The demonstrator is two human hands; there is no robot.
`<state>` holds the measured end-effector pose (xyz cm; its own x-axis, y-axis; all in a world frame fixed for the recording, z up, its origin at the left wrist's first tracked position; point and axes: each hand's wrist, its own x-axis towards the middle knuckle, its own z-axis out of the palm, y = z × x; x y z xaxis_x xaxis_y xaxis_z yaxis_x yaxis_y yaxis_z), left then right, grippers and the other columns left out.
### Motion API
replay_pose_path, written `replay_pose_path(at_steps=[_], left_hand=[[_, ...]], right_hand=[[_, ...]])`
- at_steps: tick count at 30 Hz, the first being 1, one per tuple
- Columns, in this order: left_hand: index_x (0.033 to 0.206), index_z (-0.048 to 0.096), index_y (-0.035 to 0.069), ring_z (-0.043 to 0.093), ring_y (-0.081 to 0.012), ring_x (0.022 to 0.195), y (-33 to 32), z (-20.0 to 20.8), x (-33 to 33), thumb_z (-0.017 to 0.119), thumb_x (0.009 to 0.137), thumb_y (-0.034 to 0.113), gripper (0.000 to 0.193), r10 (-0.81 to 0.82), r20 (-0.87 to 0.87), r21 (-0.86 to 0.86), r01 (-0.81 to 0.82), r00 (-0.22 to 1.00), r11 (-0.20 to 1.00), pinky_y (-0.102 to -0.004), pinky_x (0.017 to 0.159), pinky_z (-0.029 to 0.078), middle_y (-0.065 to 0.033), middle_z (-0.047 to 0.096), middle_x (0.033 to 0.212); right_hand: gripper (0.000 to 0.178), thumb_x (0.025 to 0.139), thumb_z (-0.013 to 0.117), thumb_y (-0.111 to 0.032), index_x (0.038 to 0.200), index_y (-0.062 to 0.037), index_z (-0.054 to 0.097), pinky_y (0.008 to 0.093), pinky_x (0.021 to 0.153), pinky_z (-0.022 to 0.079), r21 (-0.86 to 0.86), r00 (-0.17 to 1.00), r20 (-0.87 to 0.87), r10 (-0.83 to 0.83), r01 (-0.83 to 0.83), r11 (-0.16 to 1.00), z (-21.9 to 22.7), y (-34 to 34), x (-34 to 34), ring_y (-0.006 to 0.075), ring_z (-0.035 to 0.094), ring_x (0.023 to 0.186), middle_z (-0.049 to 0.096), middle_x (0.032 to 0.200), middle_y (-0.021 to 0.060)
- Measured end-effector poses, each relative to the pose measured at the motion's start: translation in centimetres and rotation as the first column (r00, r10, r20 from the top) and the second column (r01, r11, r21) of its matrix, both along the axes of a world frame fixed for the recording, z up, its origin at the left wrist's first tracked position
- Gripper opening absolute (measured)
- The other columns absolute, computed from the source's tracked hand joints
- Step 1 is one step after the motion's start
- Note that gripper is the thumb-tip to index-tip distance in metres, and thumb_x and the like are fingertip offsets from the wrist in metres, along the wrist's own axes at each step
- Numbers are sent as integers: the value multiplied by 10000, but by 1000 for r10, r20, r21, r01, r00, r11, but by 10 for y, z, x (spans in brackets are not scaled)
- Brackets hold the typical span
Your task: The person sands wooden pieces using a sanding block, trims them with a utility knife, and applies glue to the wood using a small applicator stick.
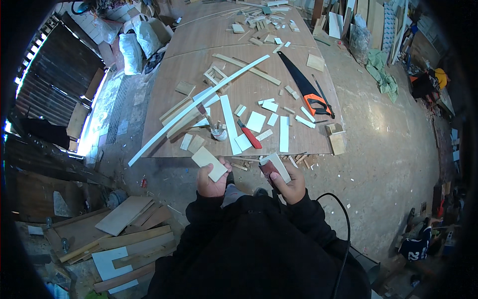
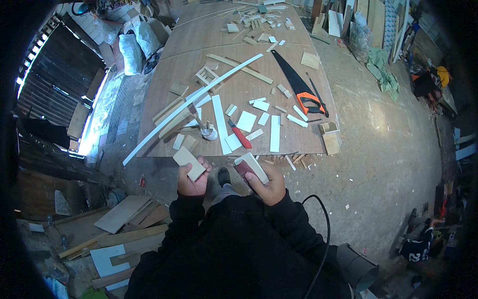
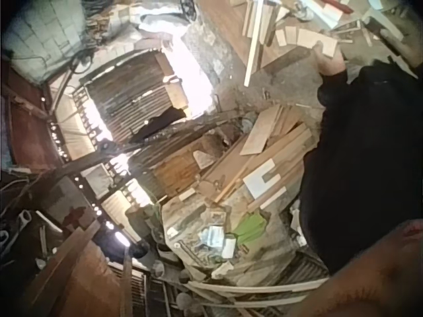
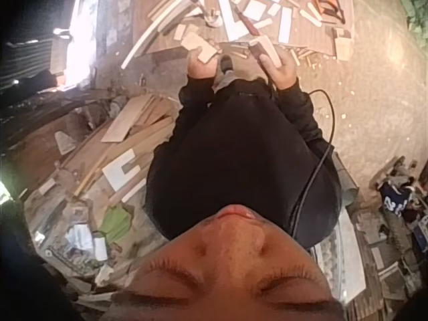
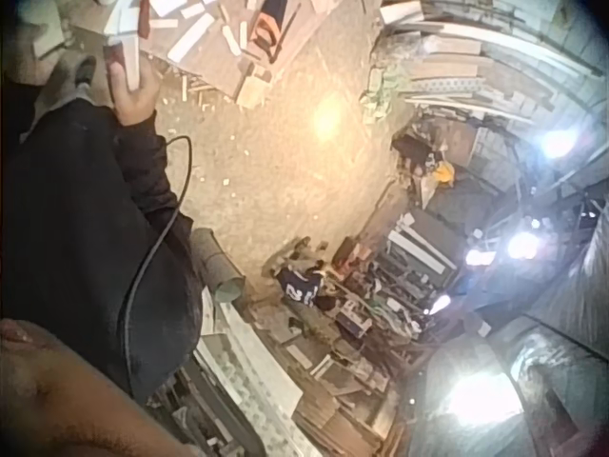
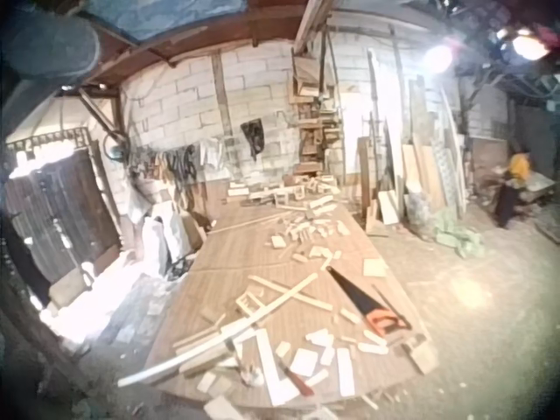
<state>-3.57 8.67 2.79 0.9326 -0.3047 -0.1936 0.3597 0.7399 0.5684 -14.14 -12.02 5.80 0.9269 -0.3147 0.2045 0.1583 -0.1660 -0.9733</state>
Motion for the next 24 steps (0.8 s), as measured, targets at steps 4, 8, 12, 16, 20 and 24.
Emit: replay_pose_path(at_steps=[4, 8, 12, 16, 20, 24], left_hand=[[1064, 492, 65, 467, -185, 642, -1, -3, -1, 499, 915, 288, 268, -81, 108, -15, 83, 991, 996, -349, 635, 357, -65, 484, 780], [985, 476, 88, 414, -156, 555, -6, -2, -2, 407, 1004, 379, 299, -126, 102, -235, 147, 987, 961, -335, 598, 324, -43, 449, 732], [908, 475, 81, 379, -143, 502, -11, -2, -9, 346, 1027, 435, 394, -389, 87, -88, 396, 917, 914, -320, 544, 330, -34, 408, 665], [903, 496, 45, 435, -182, 501, -17, 0, -15, 393, 1016, 414, 400, -480, 5, 150, 474, 877, 868, -316, 523, 382, -65, 457, 665], [854, 488, 60, 444, -155, 541, -29, 11, -19, 329, 1039, 312, 351, -367, -145, 397, 394, 919, 829, -282, 551, 374, -56, 487, 669], [955, 507, 21, 491, -133, 561, -13, -35, -7, 375, 1027, 303, 319, -531, 327, 805, 64, 781, 590, -273, 528, 412, -91, 553, 733]], right_hand=[[269, 852, 675, -173, 1025, 31, 653, 308, 686, 474, 66, 1000, -20, 6, -5, 998, 0, -3, -8, 200, 634, 745, 657, 827, 123], [270, 852, 678, -176, 1024, 31, 654, 306, 684, 479, 66, 1000, -24, -11, 13, 998, -2, -4, -16, 195, 642, 754, 665, 843, 127], [273, 847, 684, -175, 1023, 31, 655, 305, 686, 481, 43, 999, -43, -2, 3, 999, 5, -6, -17, 199, 648, 755, 671, 854, 133], [290, 812, 725, -194, 1009, 10, 665, 343, 635, 467, -284, 994, 90, 60, -32, 958, 36, -5, -10, 262, 611, 696, 624, 798, 132], [300, 753, 764, -223, 984, -52, 679, 366, 544, 394, -580, 929, 298, 217, -4, 815, 53, 6, 1, 257, 507, 605, 509, 686, 77], [335, 714, 781, -227, 1002, -86, 684, 344, 515, 378, -661, 878, 375, 297, 29, 750, 55, 7, 10, 223, 515, 595, 532, 686, 50]])
